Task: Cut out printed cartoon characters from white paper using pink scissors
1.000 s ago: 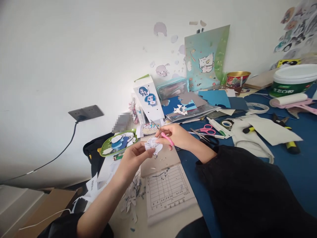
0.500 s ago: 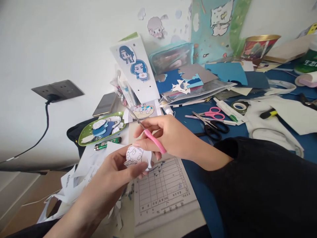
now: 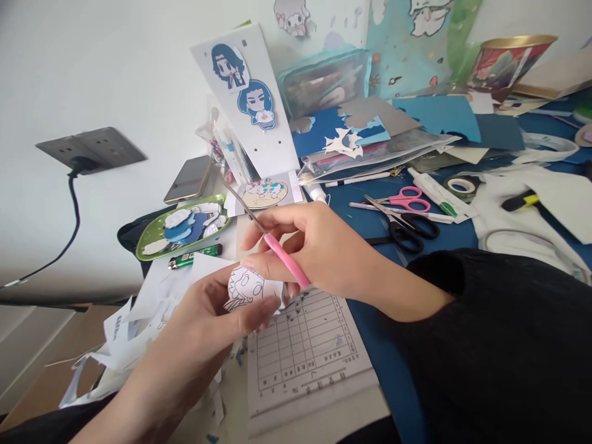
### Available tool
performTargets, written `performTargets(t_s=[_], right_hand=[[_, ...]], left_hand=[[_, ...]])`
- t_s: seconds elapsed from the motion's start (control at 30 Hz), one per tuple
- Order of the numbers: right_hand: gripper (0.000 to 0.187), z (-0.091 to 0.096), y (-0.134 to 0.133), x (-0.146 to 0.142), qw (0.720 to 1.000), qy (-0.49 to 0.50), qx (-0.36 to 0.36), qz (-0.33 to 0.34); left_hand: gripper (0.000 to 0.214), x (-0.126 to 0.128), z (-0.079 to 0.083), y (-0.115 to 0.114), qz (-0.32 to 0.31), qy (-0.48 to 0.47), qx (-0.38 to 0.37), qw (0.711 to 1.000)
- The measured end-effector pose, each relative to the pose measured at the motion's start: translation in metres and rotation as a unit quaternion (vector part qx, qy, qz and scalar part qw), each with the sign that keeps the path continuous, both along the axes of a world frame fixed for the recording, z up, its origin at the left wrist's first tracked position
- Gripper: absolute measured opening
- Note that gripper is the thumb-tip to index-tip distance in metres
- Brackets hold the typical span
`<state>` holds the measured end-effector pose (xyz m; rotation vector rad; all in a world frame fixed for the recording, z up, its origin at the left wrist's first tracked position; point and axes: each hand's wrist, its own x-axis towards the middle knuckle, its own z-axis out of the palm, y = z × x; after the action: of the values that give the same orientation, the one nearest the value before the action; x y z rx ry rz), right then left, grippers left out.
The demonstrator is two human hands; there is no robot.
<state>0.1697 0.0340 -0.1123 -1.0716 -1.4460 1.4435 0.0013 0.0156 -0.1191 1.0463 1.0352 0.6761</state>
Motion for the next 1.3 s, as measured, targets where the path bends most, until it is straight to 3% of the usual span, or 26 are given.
performTargets(t_s=[0.33,0.5,0.7,0.83,0.93,1.07,1.2,1.3], right_hand=[[0.012,0.000,-0.002,-0.002,0.999,-0.034,0.021,-0.022],[0.007,-0.003,0.001,0.000,0.997,-0.013,0.040,-0.066],[0.012,-0.009,0.000,0.001,0.992,0.050,0.056,-0.103],[0.014,-0.012,-0.006,-0.002,0.990,0.061,0.071,-0.110],[0.016,-0.012,-0.009,-0.003,0.988,0.064,0.079,-0.112],[0.014,-0.010,-0.007,0.004,0.990,0.041,0.104,-0.090],[0.011,0.000,0.000,0.029,0.992,-0.024,0.108,-0.059],[0.018,0.009,0.000,0.048,0.989,-0.107,-0.028,0.101]], left_hand=[[0.010,0.001,0.000,-0.001,-0.027,0.001,0.035,0.999],[0.018,-0.001,-0.008,0.003,0.023,-0.040,0.023,0.999],[0.045,-0.006,-0.012,0.003,0.127,-0.054,0.145,0.980],[0.026,-0.009,-0.010,-0.002,0.107,-0.042,0.223,0.968],[0.030,-0.011,-0.008,-0.004,0.093,-0.030,0.227,0.969],[0.029,-0.011,-0.006,-0.003,0.112,-0.022,0.229,0.967],[0.028,-0.011,-0.003,0.000,0.121,-0.003,0.204,0.971],[0.026,-0.011,-0.001,0.004,0.113,-0.014,0.155,0.981]])
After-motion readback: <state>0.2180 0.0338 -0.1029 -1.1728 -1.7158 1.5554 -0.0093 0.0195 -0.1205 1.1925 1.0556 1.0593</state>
